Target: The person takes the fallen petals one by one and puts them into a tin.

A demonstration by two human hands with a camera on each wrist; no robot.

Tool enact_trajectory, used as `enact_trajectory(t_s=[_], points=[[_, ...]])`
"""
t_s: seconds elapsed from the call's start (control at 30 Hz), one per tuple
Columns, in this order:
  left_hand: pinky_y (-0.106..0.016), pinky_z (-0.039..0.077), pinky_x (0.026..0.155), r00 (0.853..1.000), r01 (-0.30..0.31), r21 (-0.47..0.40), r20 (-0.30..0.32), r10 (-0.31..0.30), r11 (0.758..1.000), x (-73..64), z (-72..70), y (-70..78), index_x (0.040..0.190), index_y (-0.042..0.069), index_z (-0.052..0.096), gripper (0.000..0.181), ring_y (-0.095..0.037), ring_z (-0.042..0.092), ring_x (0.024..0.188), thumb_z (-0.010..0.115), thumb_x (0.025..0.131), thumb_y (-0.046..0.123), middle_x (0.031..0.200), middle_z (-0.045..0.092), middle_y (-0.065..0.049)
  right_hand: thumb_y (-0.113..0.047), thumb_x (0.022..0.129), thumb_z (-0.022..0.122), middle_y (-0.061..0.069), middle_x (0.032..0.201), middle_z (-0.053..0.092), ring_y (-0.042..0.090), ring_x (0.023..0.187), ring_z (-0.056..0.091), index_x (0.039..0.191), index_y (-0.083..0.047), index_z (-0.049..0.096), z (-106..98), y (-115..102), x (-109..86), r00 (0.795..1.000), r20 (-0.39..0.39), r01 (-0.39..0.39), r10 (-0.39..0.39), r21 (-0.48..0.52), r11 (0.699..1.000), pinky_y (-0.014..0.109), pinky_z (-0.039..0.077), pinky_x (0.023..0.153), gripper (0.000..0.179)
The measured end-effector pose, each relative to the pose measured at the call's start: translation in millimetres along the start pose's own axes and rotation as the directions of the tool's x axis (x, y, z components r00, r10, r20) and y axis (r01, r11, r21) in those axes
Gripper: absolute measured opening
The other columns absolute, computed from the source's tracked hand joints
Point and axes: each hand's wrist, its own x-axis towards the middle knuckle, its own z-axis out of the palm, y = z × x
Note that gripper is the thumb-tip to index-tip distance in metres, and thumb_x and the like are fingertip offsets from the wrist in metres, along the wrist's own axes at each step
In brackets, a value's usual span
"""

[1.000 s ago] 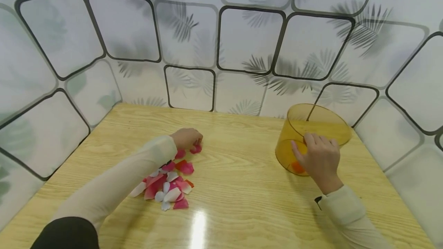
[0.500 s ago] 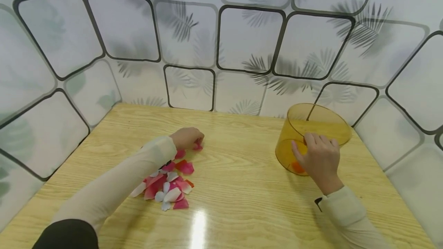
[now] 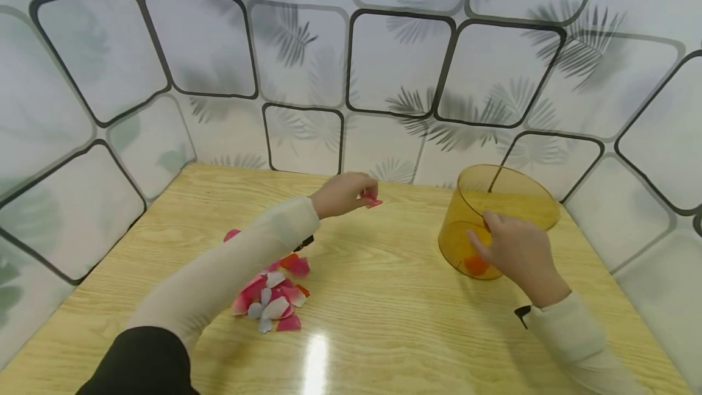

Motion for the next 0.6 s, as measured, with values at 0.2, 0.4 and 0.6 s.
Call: enact_trajectory(t_s=[0.2,0.4,0.6], points=[[-0.026,0.048,0.077,0.998,-0.042,-0.006,-0.053,0.042,0.999,40.3,-9.7,44.0,0.091,0.013,0.063,0.010,-0.013,0.059,0.085,0.064,0.089,0.023,0.092,0.065,0.000,-0.053,0.095,0.021,0.010,0.057,0.049,0.019,0.039,0.036,0.082,0.001,0.054,3.6,7.9,-4.2,0.999,-0.022,0.041,-0.040,0.002,0.999,0.027,0.026,0.036,0.065],[-0.021,0.046,0.077,0.993,-0.084,0.003,-0.082,0.084,0.996,81.8,-10.5,83.6,0.095,0.015,0.062,0.014,-0.010,0.059,0.086,0.062,0.091,0.028,0.094,0.065,0.003,-0.057,0.090,0.029,0.019,0.077,0.051,0.039,0.065,0.050,0.097,-0.001,0.056,14.7,2.3,-19.3,0.994,-0.089,-0.073,0.069,-0.043,0.996,0.047,0.038,0.054,0.063],[-0.016,0.045,0.071,0.993,-0.090,0.050,-0.072,0.094,0.995,112.5,-0.5,118.3,0.098,0.017,0.062,0.017,-0.005,0.056,0.080,0.059,0.092,0.033,0.094,0.063,0.007,-0.054,0.086,0.038,0.022,0.083,0.044,0.041,0.071,0.042,0.104,0.000,0.054,24.7,-7.4,-26.6,0.977,-0.161,-0.145,0.142,-0.008,0.989,0.056,0.033,0.068,0.059]])
